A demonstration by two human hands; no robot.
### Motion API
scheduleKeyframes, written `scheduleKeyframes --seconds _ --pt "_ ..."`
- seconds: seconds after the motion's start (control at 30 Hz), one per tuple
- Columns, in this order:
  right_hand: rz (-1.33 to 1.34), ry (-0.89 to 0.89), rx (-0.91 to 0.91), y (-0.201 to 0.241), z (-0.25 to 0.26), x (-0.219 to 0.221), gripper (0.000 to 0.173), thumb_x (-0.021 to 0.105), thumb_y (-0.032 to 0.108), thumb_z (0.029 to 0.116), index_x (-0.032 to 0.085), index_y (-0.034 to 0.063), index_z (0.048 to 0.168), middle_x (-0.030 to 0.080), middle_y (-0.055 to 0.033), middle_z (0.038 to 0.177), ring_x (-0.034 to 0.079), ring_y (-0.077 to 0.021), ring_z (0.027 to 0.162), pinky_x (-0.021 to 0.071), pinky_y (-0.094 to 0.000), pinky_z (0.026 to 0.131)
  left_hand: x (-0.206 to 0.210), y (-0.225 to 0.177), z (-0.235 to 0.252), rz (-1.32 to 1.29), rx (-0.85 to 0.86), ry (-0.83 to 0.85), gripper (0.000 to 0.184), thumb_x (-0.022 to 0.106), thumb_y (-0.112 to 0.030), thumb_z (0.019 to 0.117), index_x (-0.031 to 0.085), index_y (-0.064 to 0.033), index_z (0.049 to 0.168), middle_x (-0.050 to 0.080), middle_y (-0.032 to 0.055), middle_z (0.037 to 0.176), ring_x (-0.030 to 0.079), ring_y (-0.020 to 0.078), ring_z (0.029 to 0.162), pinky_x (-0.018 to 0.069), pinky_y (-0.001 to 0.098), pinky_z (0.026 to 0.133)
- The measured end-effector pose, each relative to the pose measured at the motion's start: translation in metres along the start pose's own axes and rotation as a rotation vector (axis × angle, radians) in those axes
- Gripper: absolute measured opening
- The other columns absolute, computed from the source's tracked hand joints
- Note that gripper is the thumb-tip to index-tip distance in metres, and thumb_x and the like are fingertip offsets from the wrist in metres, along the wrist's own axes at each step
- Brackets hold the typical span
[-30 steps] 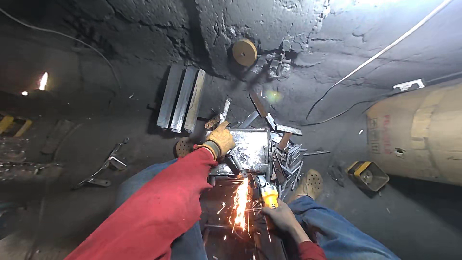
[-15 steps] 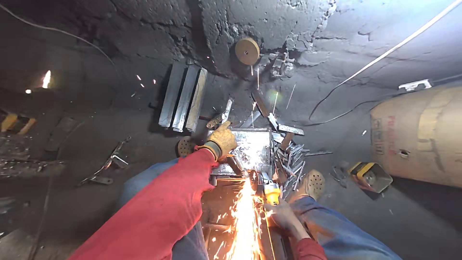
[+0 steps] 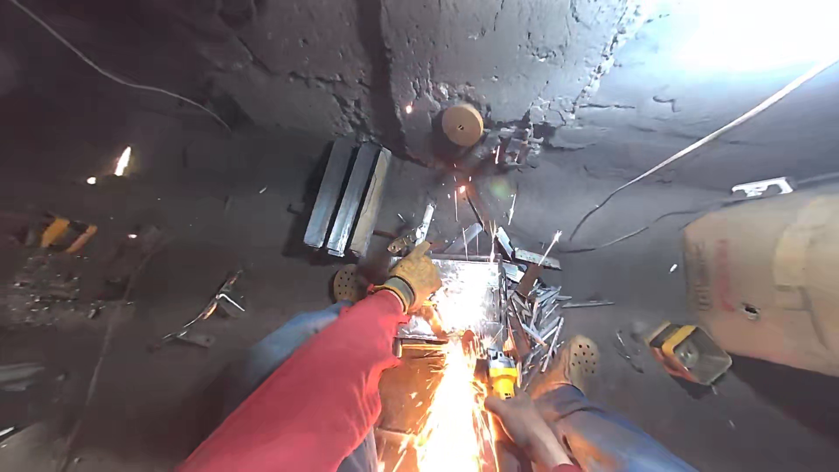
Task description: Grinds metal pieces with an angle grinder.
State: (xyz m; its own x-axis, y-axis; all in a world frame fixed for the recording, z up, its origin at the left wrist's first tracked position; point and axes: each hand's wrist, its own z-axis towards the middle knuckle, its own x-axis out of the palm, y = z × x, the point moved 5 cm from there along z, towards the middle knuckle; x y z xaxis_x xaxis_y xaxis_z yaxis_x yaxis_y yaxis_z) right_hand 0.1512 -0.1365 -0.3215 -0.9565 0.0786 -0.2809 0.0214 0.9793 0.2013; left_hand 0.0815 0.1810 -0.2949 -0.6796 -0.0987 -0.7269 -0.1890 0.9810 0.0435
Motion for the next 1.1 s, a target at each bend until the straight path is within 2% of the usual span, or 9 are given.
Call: scheduleKeyframes --seconds 0.07,0.2,0.27,0.37,0.53,0.73,0.87,0.97,1.1 --pt "0.008 0.010 -0.003 0.0008 -0.0008 0.0003 0.064 0.084 0.042 0.0750 0.066 0.0066 0.125 0.073 -0.0143 0.107 0.071 -0.0281 0.101 0.0574 -0.0538 0.091 0.0004 -0.0006 -0.0001 0.011 0.002 -0.009 0.037 0.082 -0.042 0.0771 0.077 -0.0255 0.110 0.072 0.0047 0.116 0.062 0.0304 0.120 0.0117 0.0602 0.128" --pt "0.029 0.014 0.003 0.0001 -0.0021 0.0014 0.063 0.084 0.040 0.0766 0.065 0.0060 0.126 0.073 -0.0141 0.107 0.072 -0.0274 0.099 0.0580 -0.0530 0.090 0.0002 -0.0002 0.0003 -0.038 0.010 -0.034 0.034 0.080 -0.039 0.0806 0.077 -0.0208 0.109 0.072 0.0068 0.116 0.062 0.0324 0.120 0.0160 0.0604 0.127" --pt "0.021 0.019 0.004 0.0003 -0.0024 0.0014 0.065 0.083 0.040 0.0766 0.063 0.0059 0.127 0.073 -0.0139 0.106 0.072 -0.0274 0.099 0.0584 -0.0528 0.090 0.0000 -0.0004 -0.0012 -0.037 0.000 -0.025 0.034 0.081 -0.035 0.0808 0.076 -0.0209 0.111 0.072 0.0066 0.117 0.062 0.0321 0.121 0.0131 0.0601 0.128" --pt "-0.026 0.024 0.011 -0.0005 0.0004 0.0011 0.066 0.082 0.045 0.0761 0.064 0.0063 0.126 0.073 -0.0142 0.108 0.071 -0.0283 0.102 0.0567 -0.0542 0.092 -0.0004 -0.0012 -0.0026 0.016 0.000 -0.019 0.039 0.083 -0.041 0.0753 0.077 -0.0233 0.110 0.072 0.0052 0.115 0.062 0.0315 0.120 0.0117 0.0601 0.128" --pt "-0.038 0.015 0.023 -0.0017 0.0009 0.0015 0.067 0.082 0.045 0.0745 0.064 0.0057 0.126 0.072 -0.0149 0.109 0.071 -0.0287 0.102 0.0568 -0.0541 0.092 0.0005 -0.0021 -0.0013 0.016 -0.003 -0.025 0.037 0.082 -0.037 0.0784 0.076 -0.0213 0.111 0.072 0.0071 0.116 0.062 0.0322 0.118 0.0145 0.0604 0.127" --pt "-0.021 0.008 0.001 -0.0026 0.0027 0.0027 0.068 0.083 0.044 0.0736 0.063 0.0069 0.128 0.073 -0.0137 0.108 0.071 -0.0276 0.102 0.0571 -0.0532 0.092 0.0018 -0.0016 -0.0025 -0.011 0.004 -0.041 0.039 0.083 -0.035 0.0787 0.076 -0.0211 0.114 0.071 0.0084 0.121 0.059 0.0348 0.124 0.0115 0.0601 0.128" --pt "-0.017 0.019 0.004 -0.0003 0.0012 0.0024 0.068 0.083 0.043 0.0747 0.063 0.0061 0.129 0.072 -0.0149 0.110 0.070 -0.0283 0.104 0.0562 -0.0537 0.093 -0.0006 -0.0013 -0.0038 -0.027 -0.008 -0.035 0.037 0.083 -0.033 0.0777 0.076 -0.0211 0.112 0.071 0.0076 0.118 0.060 0.0338 0.123 0.0109 0.0612 0.128" --pt "-0.015 0.016 -0.002 0.0008 -0.0003 0.0020 0.065 0.083 0.041 0.0747 0.064 0.0056 0.126 0.073 -0.0142 0.107 0.071 -0.0277 0.101 0.0568 -0.0528 0.091 -0.0017 -0.0019 -0.0034 -0.008 -0.007 -0.025 0.031 0.082 -0.029 0.0798 0.077 -0.0206 0.109 0.072 0.0067 0.113 0.062 0.0326 0.120 0.0118 0.0601 0.128" --pt "-0.018 0.013 -0.014 0.0027 -0.0017 0.0016 0.063 0.083 0.040 0.0762 0.064 0.0050 0.125 0.073 -0.0138 0.106 0.071 -0.0271 0.100 0.0572 -0.0522 0.091 -0.0014 -0.0012 -0.0050 -0.060 -0.014 -0.033 0.030 0.078 -0.026 0.0860 0.076 -0.0187 0.116 0.071 0.0083 0.121 0.059 0.0334 0.126 0.0137 0.0602 0.127"
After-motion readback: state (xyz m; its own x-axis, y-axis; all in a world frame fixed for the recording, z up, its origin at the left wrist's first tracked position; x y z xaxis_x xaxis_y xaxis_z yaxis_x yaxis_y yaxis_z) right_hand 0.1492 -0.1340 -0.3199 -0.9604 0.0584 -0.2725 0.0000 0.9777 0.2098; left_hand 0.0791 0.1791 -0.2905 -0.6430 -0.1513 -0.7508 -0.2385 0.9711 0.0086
